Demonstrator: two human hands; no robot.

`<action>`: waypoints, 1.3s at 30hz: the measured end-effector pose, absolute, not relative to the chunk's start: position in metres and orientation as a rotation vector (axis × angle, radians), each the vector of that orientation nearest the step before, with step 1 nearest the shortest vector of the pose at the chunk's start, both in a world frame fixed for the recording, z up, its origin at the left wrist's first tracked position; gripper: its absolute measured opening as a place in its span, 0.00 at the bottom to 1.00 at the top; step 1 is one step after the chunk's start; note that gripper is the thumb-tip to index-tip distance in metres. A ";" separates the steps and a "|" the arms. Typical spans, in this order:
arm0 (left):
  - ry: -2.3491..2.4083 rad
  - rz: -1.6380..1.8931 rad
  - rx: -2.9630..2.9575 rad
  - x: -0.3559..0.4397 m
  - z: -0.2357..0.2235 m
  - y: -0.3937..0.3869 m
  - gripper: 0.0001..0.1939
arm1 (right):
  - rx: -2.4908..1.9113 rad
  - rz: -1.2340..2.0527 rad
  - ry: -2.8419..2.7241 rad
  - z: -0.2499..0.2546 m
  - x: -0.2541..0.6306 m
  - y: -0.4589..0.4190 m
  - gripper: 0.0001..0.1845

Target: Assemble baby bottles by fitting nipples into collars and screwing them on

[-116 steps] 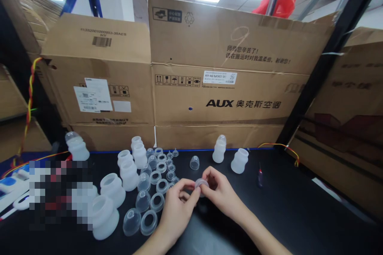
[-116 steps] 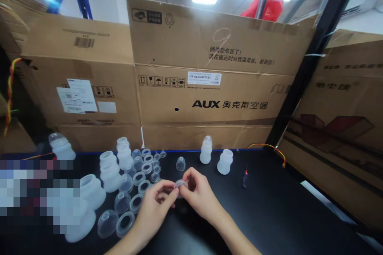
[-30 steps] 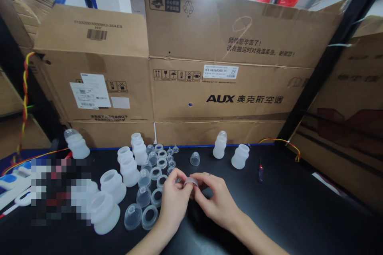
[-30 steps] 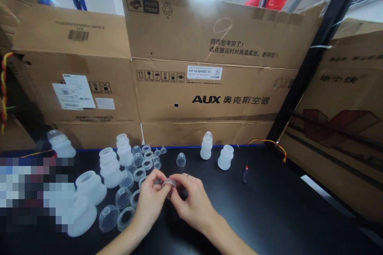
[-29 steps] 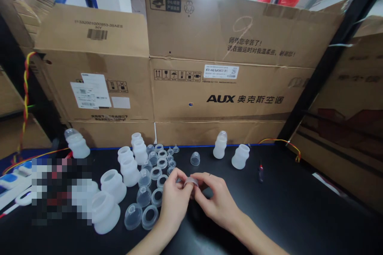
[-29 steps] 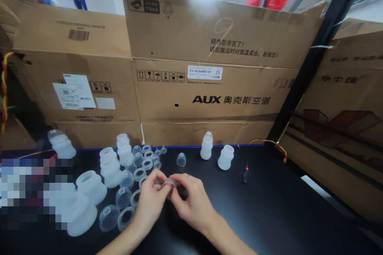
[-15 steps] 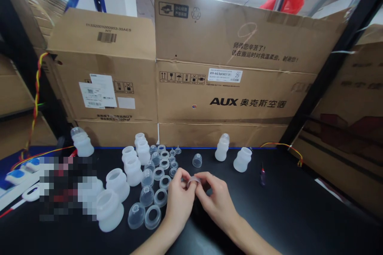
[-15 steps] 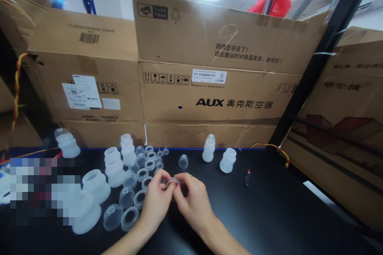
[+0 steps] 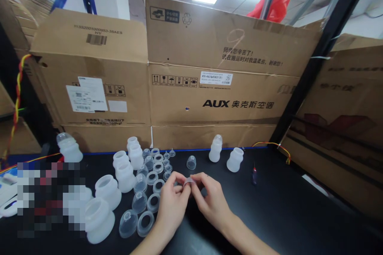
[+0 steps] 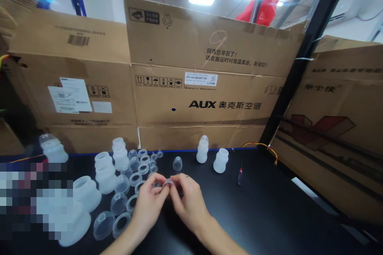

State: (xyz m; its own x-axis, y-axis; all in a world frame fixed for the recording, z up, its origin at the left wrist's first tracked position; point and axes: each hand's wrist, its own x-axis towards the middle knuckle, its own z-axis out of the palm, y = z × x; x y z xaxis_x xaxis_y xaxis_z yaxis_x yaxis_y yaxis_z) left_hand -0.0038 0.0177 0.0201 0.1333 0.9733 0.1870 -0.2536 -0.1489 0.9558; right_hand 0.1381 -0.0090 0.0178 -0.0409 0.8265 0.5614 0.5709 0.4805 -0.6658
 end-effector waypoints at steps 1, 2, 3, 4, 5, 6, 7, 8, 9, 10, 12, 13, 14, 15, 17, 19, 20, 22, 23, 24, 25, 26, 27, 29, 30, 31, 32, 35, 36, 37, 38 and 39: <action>0.821 1.309 1.216 -0.004 0.020 0.017 0.14 | -1.187 0.288 -1.731 0.017 0.138 -0.009 0.06; 0.809 1.294 1.220 -0.004 0.020 0.016 0.15 | -1.180 0.263 -1.728 0.017 0.138 -0.009 0.06; 0.794 1.277 1.228 -0.004 0.019 0.015 0.15 | -1.175 0.253 -1.716 0.017 0.138 -0.009 0.06; 0.783 1.258 1.242 -0.004 0.017 0.014 0.15 | -1.168 0.264 -1.698 0.018 0.139 -0.008 0.06; 0.780 1.243 1.261 -0.004 0.014 0.014 0.15 | -1.160 0.295 -1.675 0.019 0.141 -0.006 0.07; 0.788 1.232 1.284 -0.004 0.011 0.013 0.16 | -1.154 0.338 -1.645 0.021 0.144 -0.004 0.08; 0.807 1.227 1.312 -0.004 0.007 0.013 0.17 | -1.155 0.383 -1.603 0.023 0.149 -0.001 0.09; 0.832 1.226 1.341 -0.004 0.004 0.014 0.20 | -1.161 0.427 -1.546 0.025 0.155 0.003 0.11; 0.857 1.224 1.370 -0.004 0.000 0.014 0.22 | -1.174 0.470 -1.472 0.027 0.163 0.007 0.11; 0.877 1.218 1.397 -0.004 -0.004 0.015 0.23 | -1.190 0.511 -1.392 0.029 0.171 0.012 0.12; 0.891 1.195 1.439 -0.003 -0.009 0.015 0.24 | -1.201 0.590 -1.262 0.031 0.185 0.020 0.15; 0.889 1.180 1.446 -0.002 -0.010 0.015 0.24 | -1.199 0.623 -1.231 0.031 0.190 0.022 0.17; 0.884 1.166 1.440 -0.001 -0.010 0.015 0.24 | -1.195 0.651 -1.222 0.030 0.192 0.022 0.19; 0.882 1.156 1.422 -0.001 -0.009 0.015 0.25 | -1.187 0.681 -1.238 0.030 0.191 0.021 0.19; 0.885 1.144 1.377 0.000 -0.006 0.015 0.24 | -1.149 0.768 -1.330 0.029 0.182 0.015 0.20; 0.881 1.137 1.369 -0.002 -0.002 0.015 0.22 | -1.084 0.891 -1.448 0.028 0.169 0.008 0.21; 0.878 1.131 1.381 -0.003 0.000 0.016 0.22 | -1.048 0.946 -1.478 0.028 0.164 0.005 0.23; 0.884 1.121 1.419 -0.004 0.002 0.016 0.22 | -0.977 1.026 -1.463 0.029 0.157 0.002 0.23; 0.900 1.125 1.429 -0.005 0.003 0.015 0.22 | -0.945 1.054 -1.423 0.030 0.157 0.003 0.22; 0.923 1.131 1.429 -0.005 0.003 0.015 0.22 | -0.914 1.084 -1.378 0.031 0.158 0.004 0.21; 0.946 1.139 1.420 -0.005 0.002 0.015 0.23 | -0.886 1.117 -1.337 0.032 0.161 0.005 0.19; 0.959 1.153 1.402 -0.005 0.002 0.015 0.23 | -0.861 1.154 -1.300 0.032 0.164 0.007 0.19; 0.963 1.171 1.378 -0.005 0.001 0.016 0.23 | -0.838 1.194 -1.266 0.032 0.167 0.009 0.19; 0.954 1.200 1.335 -0.006 -0.001 0.017 0.23 | -0.797 1.275 -1.207 0.031 0.171 0.011 0.24; 0.945 1.210 1.327 -0.006 -0.001 0.018 0.24 | -0.785 1.307 -1.182 0.030 0.172 0.011 0.29; 0.938 1.216 1.328 -0.008 -0.001 0.019 0.24 | -0.780 1.331 -1.163 0.029 0.171 0.011 0.34; 0.931 1.213 1.337 -0.009 -0.001 0.020 0.24 | -0.780 1.348 -1.151 0.027 0.170 0.011 0.38; 0.909 1.188 1.373 -0.011 0.003 0.019 0.25 | -0.800 1.328 -1.162 0.022 0.166 0.013 0.42; 0.908 1.185 1.382 -0.011 0.004 0.018 0.26 | -0.818 1.277 -1.175 0.022 0.166 0.014 0.41; 0.914 1.183 1.391 -0.010 0.005 0.017 0.27 | -0.846 1.192 -1.192 0.023 0.167 0.015 0.38; 0.923 1.178 1.405 -0.009 0.005 0.016 0.28 | -0.883 1.070 -1.218 0.025 0.170 0.016 0.35; 0.934 1.169 1.425 -0.007 0.005 0.015 0.28 | -0.930 0.912 -1.249 0.029 0.175 0.018 0.31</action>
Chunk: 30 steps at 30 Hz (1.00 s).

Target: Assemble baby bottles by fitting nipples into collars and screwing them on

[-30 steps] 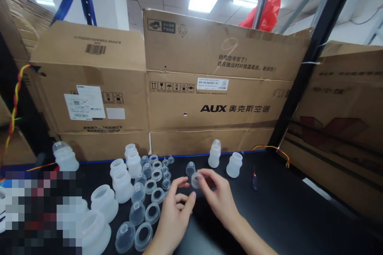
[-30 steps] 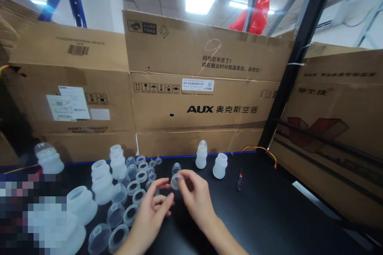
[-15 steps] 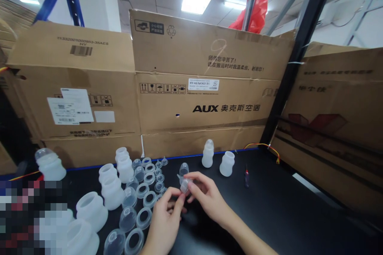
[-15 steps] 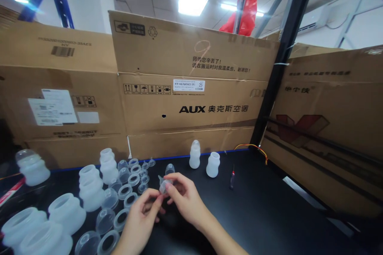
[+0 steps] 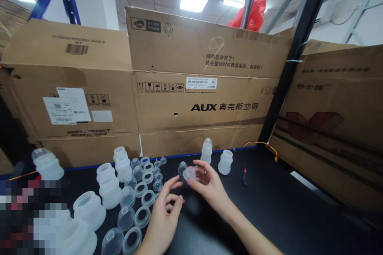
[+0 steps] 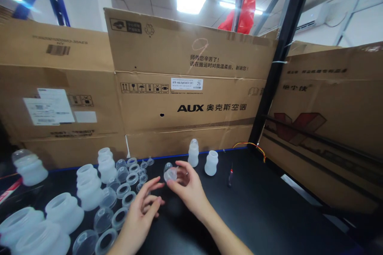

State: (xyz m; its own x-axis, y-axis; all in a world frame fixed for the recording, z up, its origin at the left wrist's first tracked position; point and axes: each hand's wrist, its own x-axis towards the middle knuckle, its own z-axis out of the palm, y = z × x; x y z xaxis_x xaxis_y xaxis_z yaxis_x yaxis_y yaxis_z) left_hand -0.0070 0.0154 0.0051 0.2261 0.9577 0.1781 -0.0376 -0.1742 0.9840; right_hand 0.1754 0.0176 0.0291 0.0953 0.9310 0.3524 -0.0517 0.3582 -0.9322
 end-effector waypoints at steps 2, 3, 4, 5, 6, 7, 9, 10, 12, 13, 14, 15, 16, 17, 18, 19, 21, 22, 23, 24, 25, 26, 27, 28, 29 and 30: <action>0.944 1.128 1.479 -0.004 0.003 0.014 0.28 | -1.045 0.526 -1.302 0.039 0.192 0.020 0.26; 0.940 1.103 1.508 -0.003 0.002 0.013 0.27 | -1.105 0.327 -1.307 0.044 0.204 0.022 0.25; 0.932 1.082 1.533 -0.003 0.001 0.012 0.26 | -1.160 0.150 -1.280 0.049 0.216 0.023 0.26; 0.923 1.067 1.552 -0.002 -0.001 0.011 0.25 | -1.202 0.023 -1.238 0.052 0.230 0.025 0.27; 0.915 1.057 1.563 -0.003 -0.002 0.011 0.24 | -1.234 -0.061 -1.178 0.054 0.244 0.026 0.27; 0.911 1.052 1.569 -0.003 -0.003 0.010 0.24 | -1.252 -0.128 -1.109 0.055 0.257 0.028 0.28; 0.906 1.052 1.568 -0.003 -0.002 0.009 0.23 | -1.347 -0.200 -1.020 0.051 0.281 0.031 0.31; 0.905 1.057 1.563 -0.003 -0.002 0.009 0.23 | -1.393 -0.211 -1.001 0.048 0.290 0.033 0.31; 0.904 1.066 1.554 -0.003 0.001 0.009 0.22 | -1.441 -0.197 -0.996 0.042 0.302 0.036 0.33; 0.905 1.067 1.549 -0.002 0.002 0.009 0.21 | -1.449 -0.181 -1.006 0.039 0.305 0.037 0.33; 0.906 1.066 1.547 -0.002 0.003 0.009 0.21 | -1.453 -0.163 -1.021 0.037 0.306 0.038 0.33; 0.907 1.064 1.547 -0.002 0.003 0.009 0.21 | -1.458 -0.145 -1.039 0.035 0.306 0.038 0.33; 0.907 1.060 1.553 -0.002 0.004 0.009 0.21 | -1.463 -0.131 -1.059 0.034 0.305 0.039 0.33; 0.907 1.055 1.560 -0.002 0.004 0.009 0.20 | -1.468 -0.120 -1.078 0.033 0.304 0.040 0.33; 0.906 1.048 1.568 -0.002 0.004 0.009 0.20 | -1.473 -0.113 -1.096 0.032 0.303 0.040 0.32; 0.907 1.043 1.575 -0.002 0.004 0.009 0.20 | -1.479 -0.108 -1.111 0.031 0.302 0.041 0.32; 0.912 1.036 1.583 -0.002 0.004 0.009 0.19 | -1.490 -0.102 -1.133 0.030 0.302 0.042 0.32; 0.914 1.033 1.587 -0.002 0.003 0.008 0.18 | -1.495 -0.101 -1.140 0.030 0.302 0.042 0.32; 0.917 1.031 1.592 -0.003 0.003 0.008 0.18 | -1.499 -0.099 -1.145 0.029 0.302 0.042 0.33; 0.916 1.029 1.597 -0.003 0.002 0.008 0.18 | -1.502 -0.097 -1.147 0.029 0.302 0.042 0.33; 0.916 1.028 1.603 -0.003 0.002 0.009 0.17 | -1.503 -0.093 -1.147 0.028 0.303 0.042 0.33; 0.913 1.027 1.609 -0.003 0.001 0.009 0.17 | -1.502 -0.087 -1.146 0.028 0.303 0.042 0.33; 0.911 1.030 1.614 -0.003 0.001 0.009 0.16 | -1.498 -0.077 -1.145 0.028 0.302 0.042 0.33; 0.909 1.032 1.617 -0.003 0.001 0.009 0.16 | -1.490 -0.064 -1.144 0.028 0.302 0.042 0.33; 0.910 1.035 1.617 -0.003 0.001 0.010 0.16 | -1.478 -0.049 -1.143 0.027 0.301 0.042 0.33; 0.912 1.036 1.616 -0.003 0.002 0.010 0.16 | -1.464 -0.032 -1.144 0.026 0.300 0.042 0.33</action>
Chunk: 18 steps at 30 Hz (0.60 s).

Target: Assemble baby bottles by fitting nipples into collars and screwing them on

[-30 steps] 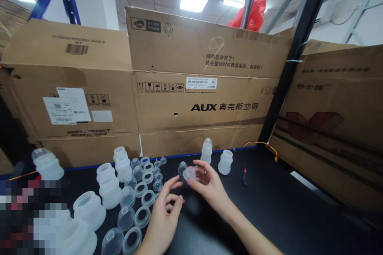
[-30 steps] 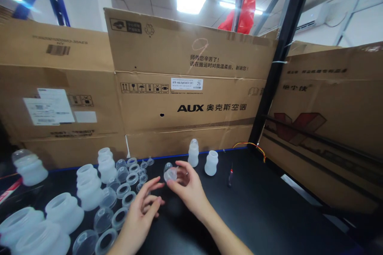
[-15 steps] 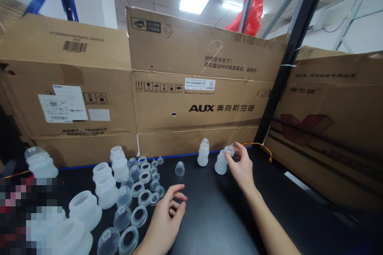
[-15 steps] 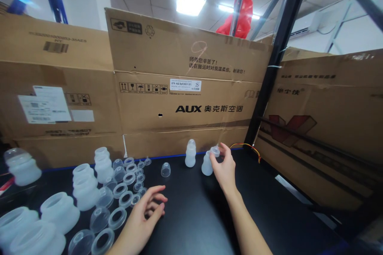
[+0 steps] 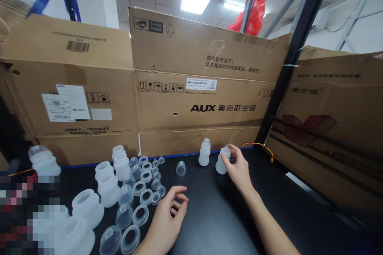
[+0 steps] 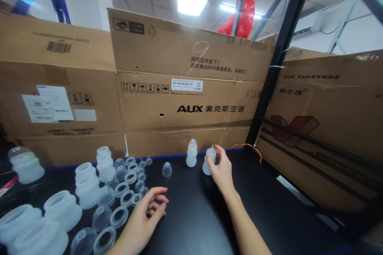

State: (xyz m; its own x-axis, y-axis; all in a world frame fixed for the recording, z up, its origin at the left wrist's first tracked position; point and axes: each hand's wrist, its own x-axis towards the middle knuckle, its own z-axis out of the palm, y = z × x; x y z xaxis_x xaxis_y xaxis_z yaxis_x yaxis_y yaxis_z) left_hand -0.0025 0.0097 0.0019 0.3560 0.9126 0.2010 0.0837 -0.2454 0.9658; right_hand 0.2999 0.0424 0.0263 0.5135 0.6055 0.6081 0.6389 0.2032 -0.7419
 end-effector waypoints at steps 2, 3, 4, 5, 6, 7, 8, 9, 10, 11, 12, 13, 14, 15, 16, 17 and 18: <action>0.917 1.035 1.608 -0.002 0.003 0.010 0.16 | -1.434 -0.001 -1.144 0.024 0.297 0.044 0.34; 0.919 1.031 1.603 -0.002 0.004 0.009 0.16 | -1.421 0.014 -1.142 0.023 0.296 0.044 0.34; 0.921 1.029 1.599 -0.002 0.004 0.009 0.16 | -1.412 0.029 -1.140 0.022 0.295 0.045 0.33; 0.921 1.030 1.594 -0.002 0.005 0.009 0.17 | -1.404 0.046 -1.137 0.021 0.294 0.046 0.33; 0.921 1.033 1.588 -0.002 0.004 0.009 0.17 | -1.400 0.067 -1.133 0.020 0.293 0.047 0.32; 0.921 1.040 1.582 -0.002 0.003 0.010 0.17 | -1.397 0.089 -1.128 0.020 0.293 0.047 0.31; 0.918 1.046 1.577 -0.002 0.001 0.010 0.17 | -1.396 0.112 -1.121 0.019 0.293 0.048 0.30; 0.913 1.054 1.573 -0.002 -0.001 0.011 0.18 | -1.397 0.132 -1.111 0.019 0.293 0.048 0.30; 0.906 1.063 1.568 -0.002 -0.004 0.012 0.18 | -1.399 0.150 -1.102 0.019 0.293 0.048 0.30; 0.903 1.076 1.564 -0.002 -0.007 0.013 0.18 | -1.399 0.168 -1.094 0.020 0.294 0.047 0.29; 0.902 1.091 1.560 -0.001 -0.010 0.014 0.19 | -1.395 0.188 -1.091 0.021 0.294 0.047 0.30; 0.903 1.109 1.555 0.000 -0.013 0.015 0.19 | -1.384 0.213 -1.096 0.022 0.293 0.046 0.29; 0.907 1.126 1.551 0.001 -0.016 0.015 0.19 | -1.365 0.243 -1.110 0.023 0.292 0.044 0.29; 0.912 1.142 1.548 0.002 -0.018 0.016 0.19 | -1.339 0.277 -1.129 0.025 0.290 0.043 0.29; 0.916 1.152 1.548 0.003 -0.019 0.016 0.19 | -1.309 0.316 -1.151 0.027 0.286 0.041 0.29; 0.920 1.160 1.551 0.003 -0.019 0.016 0.19 | -1.277 0.358 -1.175 0.029 0.282 0.040 0.29; 0.926 1.170 1.554 0.004 -0.019 0.015 0.18 | -1.244 0.402 -1.198 0.030 0.276 0.038 0.29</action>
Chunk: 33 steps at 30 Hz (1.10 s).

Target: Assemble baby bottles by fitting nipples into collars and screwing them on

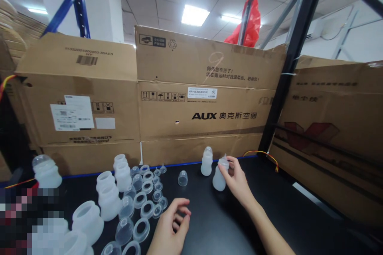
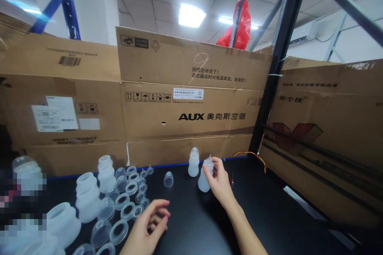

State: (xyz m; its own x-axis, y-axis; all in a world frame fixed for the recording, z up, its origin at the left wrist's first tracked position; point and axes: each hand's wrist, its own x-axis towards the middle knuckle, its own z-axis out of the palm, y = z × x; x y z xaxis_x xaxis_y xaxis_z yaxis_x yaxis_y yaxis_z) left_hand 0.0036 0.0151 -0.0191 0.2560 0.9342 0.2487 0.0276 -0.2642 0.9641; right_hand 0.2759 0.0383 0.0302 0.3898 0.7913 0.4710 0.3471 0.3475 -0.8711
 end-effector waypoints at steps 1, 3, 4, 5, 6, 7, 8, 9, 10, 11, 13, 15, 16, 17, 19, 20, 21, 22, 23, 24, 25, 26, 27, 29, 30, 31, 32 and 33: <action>0.935 1.182 1.555 0.004 -0.019 0.014 0.18 | -1.211 0.448 -1.218 0.031 0.269 0.037 0.29; 0.956 1.218 1.552 0.005 -0.017 0.013 0.20 | -1.153 0.526 -1.250 0.033 0.253 0.035 0.28; 0.967 1.240 1.549 0.005 -0.016 0.012 0.21 | -1.123 0.563 -1.258 0.033 0.244 0.034 0.28; 0.980 1.262 1.546 0.006 -0.016 0.011 0.22 | -1.089 0.607 -1.253 0.033 0.235 0.033 0.29; 0.991 1.281 1.543 0.006 -0.015 0.010 0.24 | -1.049 0.671 -1.237 0.032 0.226 0.032 0.29; 1.002 1.293 1.537 0.007 -0.013 0.009 0.27 | -1.006 0.757 -1.211 0.032 0.217 0.030 0.30; 1.009 1.295 1.527 0.007 -0.011 0.008 0.29 | -0.962 0.854 -1.180 0.033 0.209 0.028 0.30; 1.012 1.286 1.514 0.007 -0.009 0.008 0.31 | -0.917 0.951 -1.151 0.033 0.202 0.026 0.30; 1.010 1.272 1.499 0.008 -0.007 0.007 0.31 | -0.880 1.037 -1.128 0.034 0.196 0.023 0.30; 1.003 1.255 1.484 0.008 -0.004 0.007 0.29 | -0.850 1.101 -1.116 0.035 0.192 0.020 0.29; 0.983 1.233 1.443 0.007 0.001 0.006 0.25 | -0.790 1.182 -1.102 0.037 0.186 0.015 0.27; 0.950 1.236 1.374 0.006 0.004 0.006 0.23 | -0.741 1.228 -1.088 0.038 0.186 0.013 0.25; 0.923 1.235 1.330 0.006 0.005 0.007 0.24 | -0.724 1.249 -1.079 0.038 0.187 0.012 0.24; 0.888 1.222 1.290 0.005 0.006 0.007 0.25 | -0.714 1.271 -1.073 0.038 0.189 0.012 0.23; 0.809 1.187 1.222 0.003 0.007 0.009 0.28 | -0.708 1.319 -1.068 0.038 0.194 0.013 0.22; 0.776 1.170 1.192 0.002 0.008 0.009 0.29 | -0.708 1.340 -1.071 0.038 0.196 0.014 0.22; 0.749 1.154 1.162 0.000 0.009 0.010 0.30 | -0.707 1.357 -1.078 0.039 0.198 0.014 0.22; 0.730 1.139 1.130 -0.001 0.010 0.010 0.31 | -0.705 1.368 -1.086 0.040 0.200 0.013 0.21; 0.717 1.123 1.091 -0.001 0.012 0.010 0.31 | -0.700 1.376 -1.094 0.040 0.201 0.013 0.21; 0.712 1.102 1.047 -0.002 0.013 0.010 0.32 | -0.695 1.380 -1.099 0.041 0.202 0.012 0.21; 0.708 1.074 1.007 -0.002 0.015 0.010 0.33 | -0.695 1.382 -1.106 0.042 0.202 0.012 0.21; 0.709 1.055 0.978 -0.002 0.016 0.010 0.34 | -0.708 1.375 -1.114 0.042 0.202 0.013 0.21; 0.714 1.048 0.964 -0.002 0.017 0.010 0.35 | -0.743 1.353 -1.123 0.042 0.202 0.014 0.21; 0.739 1.072 0.980 -0.002 0.018 0.010 0.36 | -0.855 1.282 -1.132 0.039 0.201 0.017 0.22; 0.757 1.103 0.994 -0.001 0.019 0.010 0.36 | -0.913 1.245 -1.131 0.038 0.200 0.019 0.23; 0.779 1.141 0.998 -0.001 0.019 0.011 0.36 | -0.958 1.218 -1.130 0.036 0.200 0.021 0.24; 0.805 1.179 0.987 -0.001 0.020 0.012 0.36 | -0.991 1.204 -1.124 0.035 0.199 0.022 0.25; 0.830 1.215 0.964 -0.002 0.020 0.014 0.37 | -1.012 1.204 -1.113 0.034 0.198 0.023 0.26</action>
State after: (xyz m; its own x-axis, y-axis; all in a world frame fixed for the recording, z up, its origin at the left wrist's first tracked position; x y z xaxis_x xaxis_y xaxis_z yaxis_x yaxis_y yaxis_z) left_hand -0.0017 0.0139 0.0200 0.1692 0.9855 -0.0140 -0.3711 0.0769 0.9254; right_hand 0.1981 0.0229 0.0339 0.0233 0.9948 0.0991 -0.1767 0.1016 -0.9790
